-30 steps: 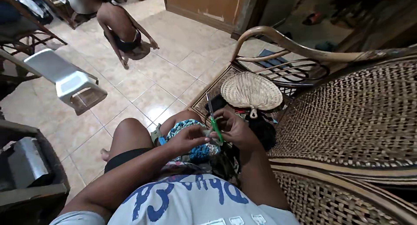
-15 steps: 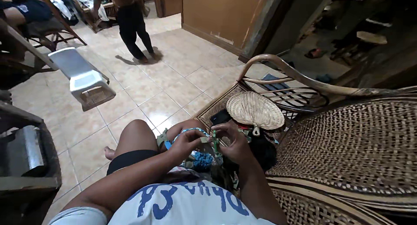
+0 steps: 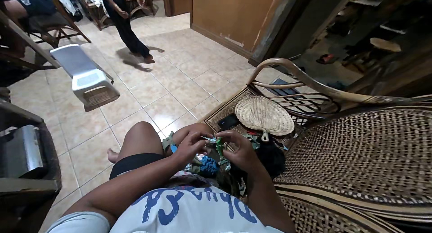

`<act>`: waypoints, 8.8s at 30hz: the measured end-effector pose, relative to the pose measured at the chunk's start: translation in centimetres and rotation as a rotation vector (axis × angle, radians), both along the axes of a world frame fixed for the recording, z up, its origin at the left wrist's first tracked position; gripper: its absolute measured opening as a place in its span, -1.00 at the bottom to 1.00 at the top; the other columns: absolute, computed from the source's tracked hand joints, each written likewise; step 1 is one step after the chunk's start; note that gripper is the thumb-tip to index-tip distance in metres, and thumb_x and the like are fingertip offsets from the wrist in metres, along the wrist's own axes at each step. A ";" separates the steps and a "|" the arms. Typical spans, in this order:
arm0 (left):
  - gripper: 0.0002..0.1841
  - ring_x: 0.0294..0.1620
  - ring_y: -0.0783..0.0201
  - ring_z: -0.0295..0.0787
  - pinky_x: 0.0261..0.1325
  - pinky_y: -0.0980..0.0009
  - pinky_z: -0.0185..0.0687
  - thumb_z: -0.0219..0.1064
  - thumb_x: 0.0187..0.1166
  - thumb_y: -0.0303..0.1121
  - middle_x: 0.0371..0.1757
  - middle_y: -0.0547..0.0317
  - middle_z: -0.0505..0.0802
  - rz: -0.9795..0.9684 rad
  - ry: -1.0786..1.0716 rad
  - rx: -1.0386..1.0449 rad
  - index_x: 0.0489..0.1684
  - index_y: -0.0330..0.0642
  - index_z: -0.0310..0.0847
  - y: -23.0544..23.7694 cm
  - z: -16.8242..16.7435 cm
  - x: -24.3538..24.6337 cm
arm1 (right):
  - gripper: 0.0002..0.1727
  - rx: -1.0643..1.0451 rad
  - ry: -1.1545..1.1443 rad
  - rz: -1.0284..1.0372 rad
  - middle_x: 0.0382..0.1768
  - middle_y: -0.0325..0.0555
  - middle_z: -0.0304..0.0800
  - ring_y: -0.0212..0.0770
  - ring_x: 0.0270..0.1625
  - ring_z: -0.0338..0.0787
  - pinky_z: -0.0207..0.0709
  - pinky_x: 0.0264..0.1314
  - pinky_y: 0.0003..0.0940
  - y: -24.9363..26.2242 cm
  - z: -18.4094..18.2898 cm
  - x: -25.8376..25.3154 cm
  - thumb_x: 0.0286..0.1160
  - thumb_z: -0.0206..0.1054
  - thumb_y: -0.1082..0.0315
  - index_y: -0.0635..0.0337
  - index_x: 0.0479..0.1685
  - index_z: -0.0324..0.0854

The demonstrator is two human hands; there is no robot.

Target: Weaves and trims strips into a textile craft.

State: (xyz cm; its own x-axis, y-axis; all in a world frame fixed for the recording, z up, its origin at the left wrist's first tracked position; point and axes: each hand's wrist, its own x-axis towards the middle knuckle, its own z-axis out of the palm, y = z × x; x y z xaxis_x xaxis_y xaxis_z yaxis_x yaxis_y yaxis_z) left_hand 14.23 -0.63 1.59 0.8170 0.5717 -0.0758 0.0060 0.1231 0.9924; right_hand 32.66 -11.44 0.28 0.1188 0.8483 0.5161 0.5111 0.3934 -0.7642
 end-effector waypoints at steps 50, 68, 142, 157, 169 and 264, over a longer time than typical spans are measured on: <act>-0.79 -0.10 0.43 0.83 0.08 0.46 0.79 0.45 0.40 -0.68 -0.10 0.11 0.87 0.464 -0.135 0.716 -0.03 -0.42 0.69 6.6 2.1 -3.8 | -0.42 -0.463 0.387 0.301 -0.22 -0.31 0.79 -0.48 -0.24 0.80 0.74 -0.10 -0.49 0.6 0.2 -4.3 0.54 0.39 -0.04 0.32 0.24 0.55; -0.92 -0.10 0.30 0.89 0.08 0.49 0.76 0.45 0.41 -0.53 -0.16 0.00 0.92 0.366 -0.006 1.387 -0.28 -0.28 0.87 5.0 2.7 -4.0 | -0.55 -0.496 0.426 0.202 -0.32 -0.37 0.75 -0.52 -0.35 0.76 0.68 -0.25 -0.59 0.6 0.8 -5.0 0.53 0.40 0.14 0.28 0.22 0.53; -0.83 -0.05 0.41 0.82 0.09 0.43 0.77 0.40 0.54 -0.52 -0.04 0.06 0.86 0.343 0.055 0.705 -0.01 -0.39 0.69 6.2 0.3 -4.3 | -0.52 -0.618 0.029 -0.177 -0.03 0.08 0.83 -0.11 -0.06 0.80 0.67 0.11 -0.09 0.6 0.0 3.9 0.49 0.52 0.20 0.27 0.31 0.68; -0.79 -0.09 0.32 0.81 0.06 0.35 0.78 0.14 0.75 -0.52 0.01 0.06 0.83 0.234 0.119 0.104 0.14 -0.37 0.65 5.2 -1.0 -2.6 | -0.56 -1.485 -0.265 -0.794 0.38 0.38 0.66 0.34 0.45 0.66 0.48 0.37 0.39 -2.7 -15.0 12.5 0.62 0.28 0.27 0.36 0.37 0.62; -0.56 -0.13 0.38 0.82 0.09 0.42 0.77 0.36 0.57 -0.54 -0.07 0.11 0.85 0.122 0.044 0.077 0.45 -0.32 0.50 3.7 -0.9 -1.9 | -0.39 -0.218 0.008 -0.073 0.17 0.10 0.79 -0.08 0.23 0.76 0.63 0.35 -0.08 3.2 -3.1 2.1 0.22 0.67 0.25 0.34 0.29 0.68; -0.91 -0.28 0.44 0.71 -0.06 0.46 0.70 0.28 0.65 -0.56 -0.28 0.22 0.74 0.142 0.219 0.083 -0.06 -0.26 0.47 5.8 1.7 -5.4 | -0.73 -0.063 0.873 -0.291 -0.16 -0.21 0.80 -0.33 -0.16 0.83 0.77 -0.02 -0.38 3.0 -2.0 -3.6 0.45 0.26 0.68 0.23 0.04 0.63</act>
